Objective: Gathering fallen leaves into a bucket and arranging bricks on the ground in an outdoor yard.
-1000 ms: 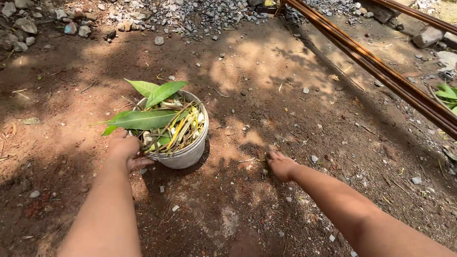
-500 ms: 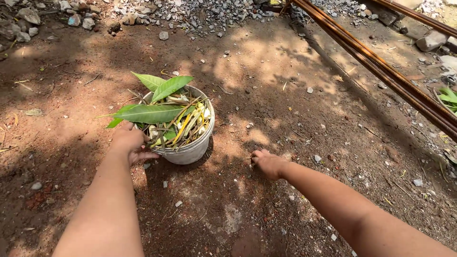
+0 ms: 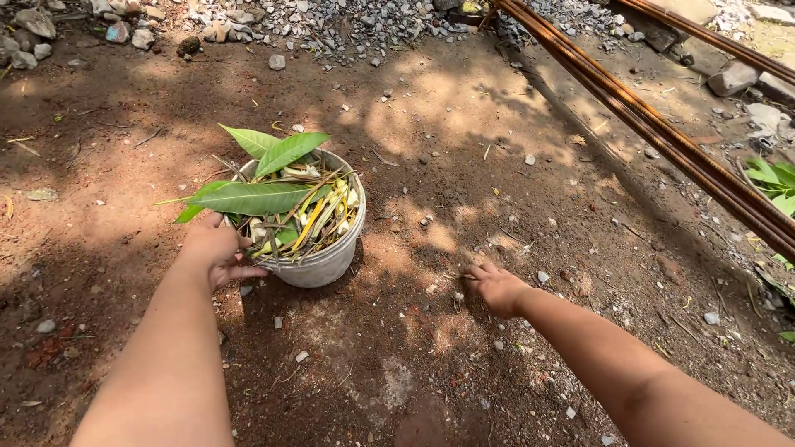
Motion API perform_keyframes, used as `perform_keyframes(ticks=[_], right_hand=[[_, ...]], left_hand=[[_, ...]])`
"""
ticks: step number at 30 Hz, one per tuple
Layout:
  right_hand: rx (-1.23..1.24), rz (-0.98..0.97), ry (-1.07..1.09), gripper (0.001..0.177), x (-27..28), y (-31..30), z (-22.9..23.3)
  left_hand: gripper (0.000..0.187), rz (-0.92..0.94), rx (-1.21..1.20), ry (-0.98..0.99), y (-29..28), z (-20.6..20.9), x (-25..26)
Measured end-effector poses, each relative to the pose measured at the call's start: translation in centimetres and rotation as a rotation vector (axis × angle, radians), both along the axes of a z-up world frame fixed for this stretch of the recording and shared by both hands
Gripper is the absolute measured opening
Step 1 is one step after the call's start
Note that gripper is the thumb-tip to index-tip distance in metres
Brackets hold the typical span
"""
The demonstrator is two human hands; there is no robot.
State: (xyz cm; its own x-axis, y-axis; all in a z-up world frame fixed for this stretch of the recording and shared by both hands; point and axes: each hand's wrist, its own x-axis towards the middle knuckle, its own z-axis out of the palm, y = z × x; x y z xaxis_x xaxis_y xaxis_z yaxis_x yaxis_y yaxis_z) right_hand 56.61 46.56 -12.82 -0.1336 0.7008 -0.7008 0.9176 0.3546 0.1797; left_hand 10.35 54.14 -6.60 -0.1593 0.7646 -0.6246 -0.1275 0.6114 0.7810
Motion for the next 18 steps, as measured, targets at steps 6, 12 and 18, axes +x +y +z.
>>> perform_keyframes(ticks=[6,12,18], right_hand=[[-0.066,-0.071,0.060,0.068,-0.2,-0.1,-0.6],[-0.075,-0.172,0.053,0.062,-1.5,0.3,-0.6],[0.099,-0.271,0.279,0.066,-0.8,1.6,-2.4]], left_hand=[[0.065,0.015,-0.003,-0.020,0.3,-0.4,-0.1],[0.060,-0.008,-0.003,-0.018,0.5,-0.8,-0.3],[0.062,-0.014,-0.016,-0.045,0.4,-0.7,-0.4]])
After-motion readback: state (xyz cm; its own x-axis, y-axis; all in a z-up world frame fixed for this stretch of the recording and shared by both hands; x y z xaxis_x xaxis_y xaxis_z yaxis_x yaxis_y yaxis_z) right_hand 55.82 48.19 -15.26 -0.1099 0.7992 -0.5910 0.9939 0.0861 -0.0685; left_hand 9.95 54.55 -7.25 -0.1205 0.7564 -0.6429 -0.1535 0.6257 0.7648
